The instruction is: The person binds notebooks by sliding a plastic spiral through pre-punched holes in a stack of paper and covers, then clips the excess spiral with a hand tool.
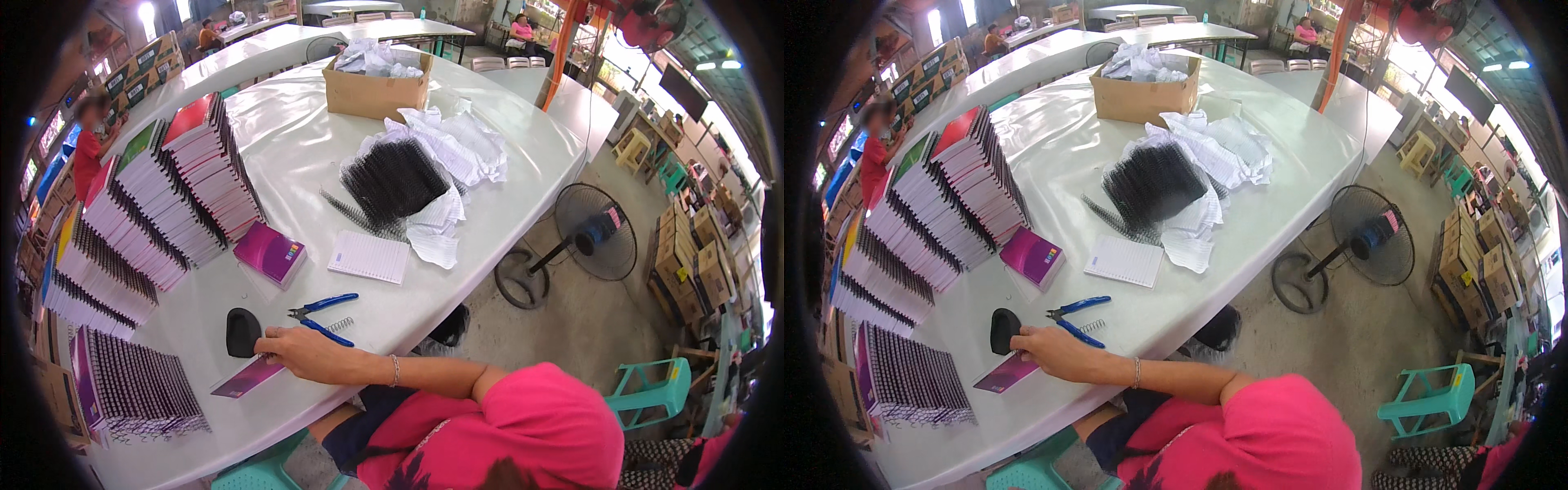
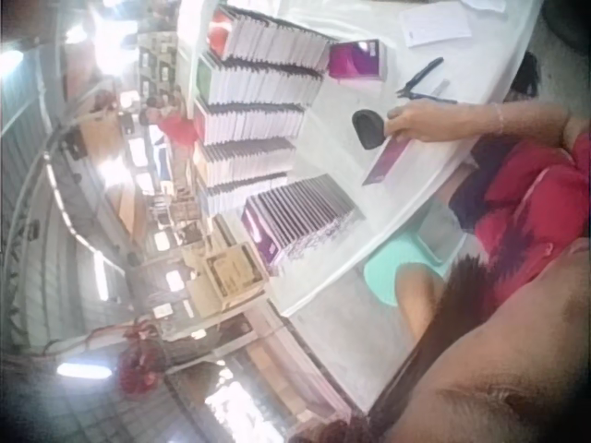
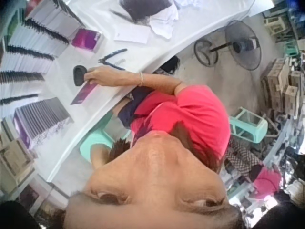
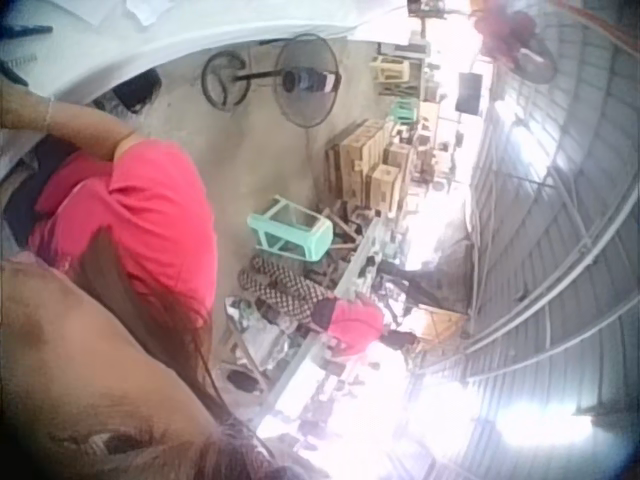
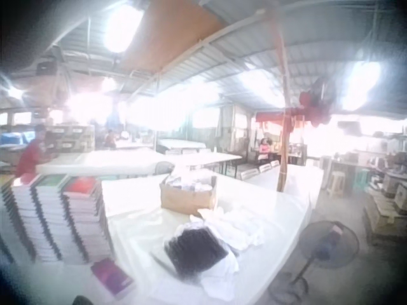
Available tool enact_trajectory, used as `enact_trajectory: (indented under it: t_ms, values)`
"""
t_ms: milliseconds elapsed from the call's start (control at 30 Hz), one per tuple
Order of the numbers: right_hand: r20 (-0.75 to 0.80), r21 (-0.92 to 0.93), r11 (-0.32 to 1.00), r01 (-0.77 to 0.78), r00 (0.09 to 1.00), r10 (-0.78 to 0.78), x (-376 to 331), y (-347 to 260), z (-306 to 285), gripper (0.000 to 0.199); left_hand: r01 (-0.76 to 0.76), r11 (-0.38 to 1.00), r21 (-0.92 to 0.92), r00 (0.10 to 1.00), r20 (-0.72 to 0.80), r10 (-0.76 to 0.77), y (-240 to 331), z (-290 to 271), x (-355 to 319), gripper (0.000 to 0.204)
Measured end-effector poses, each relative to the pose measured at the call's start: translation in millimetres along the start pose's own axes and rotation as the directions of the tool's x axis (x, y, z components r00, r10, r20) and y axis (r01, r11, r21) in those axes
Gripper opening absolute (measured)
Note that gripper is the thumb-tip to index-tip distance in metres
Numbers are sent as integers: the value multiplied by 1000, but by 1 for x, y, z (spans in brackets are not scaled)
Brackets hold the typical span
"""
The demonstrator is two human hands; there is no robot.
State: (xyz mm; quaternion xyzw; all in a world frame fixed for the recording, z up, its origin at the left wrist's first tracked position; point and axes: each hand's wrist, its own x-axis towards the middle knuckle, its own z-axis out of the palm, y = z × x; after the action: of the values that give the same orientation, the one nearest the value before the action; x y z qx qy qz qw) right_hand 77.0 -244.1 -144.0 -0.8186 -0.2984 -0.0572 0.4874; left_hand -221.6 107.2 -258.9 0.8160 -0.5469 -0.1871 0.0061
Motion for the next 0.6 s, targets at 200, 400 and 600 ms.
enact_trajectory:
  t_ms: [200, 400, 600]
  values:
    - [8, 14, 1000, -4, 1000, 4, 0, -1, 2, 17, -80, 989, 125, 994, -57, 88, -7, 13, -6, 47]
    - [18, 38, 999, 3, 1000, -4, 1, -4, 0, 11, -72, 960, 271, 969, -208, 132, 3, -40, 5, 46]
    - [2, 14, 1000, 17, 1000, -17, -1, 0, 1, 15, -30, 958, 286, 940, -318, 125, 10, -86, 28, 40]
